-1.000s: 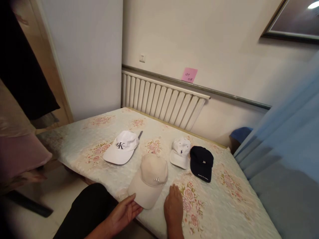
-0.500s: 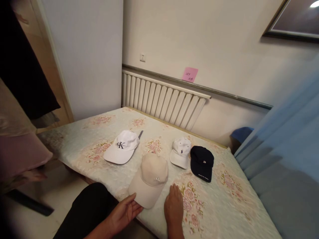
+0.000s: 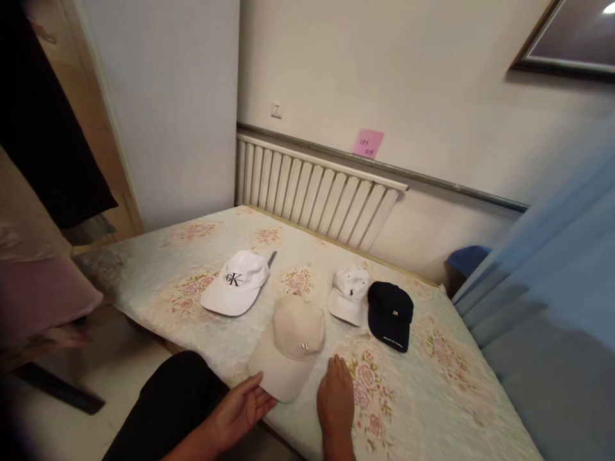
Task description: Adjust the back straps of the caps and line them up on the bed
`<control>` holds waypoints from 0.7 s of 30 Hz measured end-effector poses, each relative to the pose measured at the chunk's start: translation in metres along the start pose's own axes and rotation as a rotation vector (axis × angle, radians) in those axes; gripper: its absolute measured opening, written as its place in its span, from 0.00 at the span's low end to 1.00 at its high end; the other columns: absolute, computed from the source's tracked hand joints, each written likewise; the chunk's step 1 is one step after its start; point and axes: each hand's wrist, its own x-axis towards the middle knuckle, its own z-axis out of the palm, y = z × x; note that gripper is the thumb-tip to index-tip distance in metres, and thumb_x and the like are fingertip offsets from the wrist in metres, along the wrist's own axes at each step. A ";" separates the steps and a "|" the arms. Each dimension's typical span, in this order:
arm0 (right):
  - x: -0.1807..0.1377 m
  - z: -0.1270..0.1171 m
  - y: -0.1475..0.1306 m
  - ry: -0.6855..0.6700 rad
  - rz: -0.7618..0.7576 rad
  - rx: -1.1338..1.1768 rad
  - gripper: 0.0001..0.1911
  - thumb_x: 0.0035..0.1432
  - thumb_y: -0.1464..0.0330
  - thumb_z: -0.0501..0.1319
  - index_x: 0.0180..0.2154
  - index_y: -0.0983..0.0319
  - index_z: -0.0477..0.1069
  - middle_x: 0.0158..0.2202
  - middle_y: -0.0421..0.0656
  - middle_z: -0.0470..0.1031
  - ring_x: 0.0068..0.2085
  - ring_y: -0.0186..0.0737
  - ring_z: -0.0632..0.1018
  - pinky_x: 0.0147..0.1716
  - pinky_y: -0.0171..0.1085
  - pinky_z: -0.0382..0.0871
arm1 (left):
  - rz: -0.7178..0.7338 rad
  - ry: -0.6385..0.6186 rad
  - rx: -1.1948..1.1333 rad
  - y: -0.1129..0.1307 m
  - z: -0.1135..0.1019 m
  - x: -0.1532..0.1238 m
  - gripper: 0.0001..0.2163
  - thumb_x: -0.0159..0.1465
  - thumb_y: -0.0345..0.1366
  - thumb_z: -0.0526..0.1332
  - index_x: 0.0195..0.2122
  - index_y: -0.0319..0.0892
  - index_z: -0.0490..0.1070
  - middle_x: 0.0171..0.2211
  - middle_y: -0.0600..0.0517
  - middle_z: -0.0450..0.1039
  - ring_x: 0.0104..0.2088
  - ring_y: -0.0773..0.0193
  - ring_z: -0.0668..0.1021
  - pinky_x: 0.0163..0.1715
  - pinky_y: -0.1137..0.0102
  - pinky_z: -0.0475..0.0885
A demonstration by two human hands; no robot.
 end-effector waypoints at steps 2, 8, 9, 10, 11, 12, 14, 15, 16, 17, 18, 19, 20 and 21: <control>0.000 -0.001 0.000 -0.014 0.008 0.002 0.24 0.58 0.74 0.45 0.52 0.72 0.68 0.56 0.55 0.69 0.58 0.50 0.68 0.59 0.47 0.57 | 0.002 0.009 -0.004 0.000 0.002 -0.001 0.23 0.60 0.35 0.63 0.54 0.32 0.60 0.43 0.39 0.77 0.46 0.51 0.79 0.51 0.62 0.69; 0.000 0.003 0.002 0.009 -0.015 -0.001 0.24 0.58 0.74 0.45 0.53 0.73 0.67 0.55 0.57 0.69 0.58 0.51 0.68 0.58 0.48 0.58 | 0.022 -0.022 -0.072 0.001 0.005 0.003 0.26 0.61 0.34 0.62 0.57 0.30 0.57 0.45 0.37 0.76 0.48 0.50 0.77 0.53 0.60 0.68; -0.001 0.004 0.003 0.014 -0.017 -0.003 0.24 0.58 0.74 0.45 0.53 0.74 0.67 0.55 0.57 0.69 0.58 0.51 0.67 0.58 0.48 0.58 | 0.027 -0.025 -0.091 0.000 0.005 0.005 0.27 0.61 0.34 0.62 0.58 0.30 0.56 0.45 0.37 0.77 0.49 0.50 0.77 0.53 0.60 0.68; -0.001 0.005 0.003 0.015 -0.020 -0.003 0.24 0.58 0.74 0.45 0.53 0.74 0.67 0.55 0.58 0.69 0.58 0.51 0.67 0.58 0.48 0.58 | 0.031 -0.025 -0.111 0.000 0.006 0.006 0.27 0.61 0.33 0.62 0.59 0.30 0.55 0.45 0.38 0.77 0.49 0.50 0.77 0.52 0.59 0.68; -0.001 0.005 0.003 0.014 -0.021 -0.003 0.24 0.58 0.74 0.45 0.53 0.74 0.67 0.55 0.58 0.69 0.58 0.51 0.67 0.58 0.49 0.58 | 0.033 -0.029 -0.132 0.000 0.007 0.007 0.28 0.61 0.33 0.62 0.60 0.31 0.54 0.45 0.38 0.77 0.49 0.50 0.77 0.52 0.59 0.69; -0.001 0.004 0.003 0.011 -0.021 -0.002 0.24 0.58 0.74 0.45 0.52 0.74 0.67 0.55 0.59 0.69 0.58 0.51 0.67 0.58 0.49 0.58 | 0.037 -0.034 -0.151 0.000 0.009 0.009 0.29 0.61 0.33 0.62 0.61 0.32 0.54 0.45 0.39 0.77 0.48 0.51 0.77 0.52 0.59 0.69; 0.000 0.003 0.002 0.007 -0.015 0.008 0.24 0.58 0.74 0.45 0.52 0.74 0.68 0.55 0.59 0.69 0.58 0.51 0.68 0.58 0.49 0.58 | 0.046 -0.036 -0.185 0.002 0.014 0.011 0.30 0.61 0.32 0.61 0.63 0.35 0.52 0.45 0.41 0.77 0.48 0.52 0.78 0.52 0.59 0.69; 0.000 0.003 0.002 0.007 -0.011 0.015 0.24 0.58 0.74 0.46 0.52 0.74 0.68 0.55 0.59 0.69 0.58 0.51 0.68 0.58 0.48 0.58 | 0.051 -0.033 -0.198 0.004 0.017 0.013 0.30 0.61 0.32 0.61 0.63 0.36 0.52 0.45 0.42 0.77 0.48 0.52 0.78 0.51 0.59 0.69; 0.000 0.002 0.002 0.007 -0.006 0.023 0.24 0.57 0.74 0.46 0.52 0.74 0.68 0.55 0.59 0.69 0.58 0.51 0.68 0.58 0.48 0.58 | 0.056 -0.028 -0.210 0.006 0.020 0.015 0.30 0.62 0.32 0.61 0.63 0.36 0.52 0.45 0.42 0.77 0.47 0.52 0.78 0.51 0.59 0.69; 0.000 0.001 0.001 0.007 0.000 0.029 0.24 0.57 0.74 0.47 0.52 0.74 0.68 0.55 0.59 0.69 0.58 0.51 0.68 0.58 0.48 0.58 | 0.060 -0.027 -0.219 0.009 0.024 0.017 0.30 0.62 0.32 0.60 0.64 0.36 0.51 0.45 0.42 0.77 0.47 0.52 0.78 0.51 0.59 0.69; 0.001 0.000 0.001 0.006 0.004 0.036 0.24 0.57 0.74 0.47 0.52 0.74 0.68 0.55 0.58 0.69 0.58 0.52 0.68 0.58 0.48 0.58 | 0.063 -0.028 -0.226 0.011 0.027 0.019 0.30 0.62 0.31 0.60 0.64 0.36 0.52 0.46 0.42 0.77 0.47 0.52 0.78 0.51 0.58 0.69; 0.001 0.000 0.000 0.004 0.009 0.041 0.24 0.57 0.74 0.47 0.52 0.74 0.68 0.55 0.58 0.69 0.58 0.52 0.68 0.58 0.48 0.58 | 0.068 -0.032 -0.230 0.014 0.031 0.022 0.29 0.62 0.31 0.59 0.64 0.36 0.52 0.46 0.41 0.77 0.48 0.52 0.78 0.51 0.58 0.69; 0.001 -0.001 0.000 0.001 0.015 0.046 0.24 0.57 0.74 0.47 0.53 0.73 0.68 0.55 0.58 0.69 0.58 0.52 0.68 0.58 0.49 0.58 | 0.072 -0.037 -0.232 0.017 0.034 0.026 0.29 0.62 0.30 0.59 0.64 0.35 0.52 0.46 0.41 0.77 0.48 0.52 0.78 0.51 0.58 0.69; 0.002 -0.001 -0.001 -0.001 0.021 0.051 0.24 0.58 0.74 0.47 0.53 0.73 0.68 0.55 0.57 0.69 0.58 0.52 0.68 0.58 0.49 0.58 | 0.077 -0.040 -0.234 0.020 0.037 0.029 0.29 0.62 0.29 0.59 0.64 0.35 0.52 0.45 0.41 0.77 0.48 0.52 0.77 0.51 0.58 0.69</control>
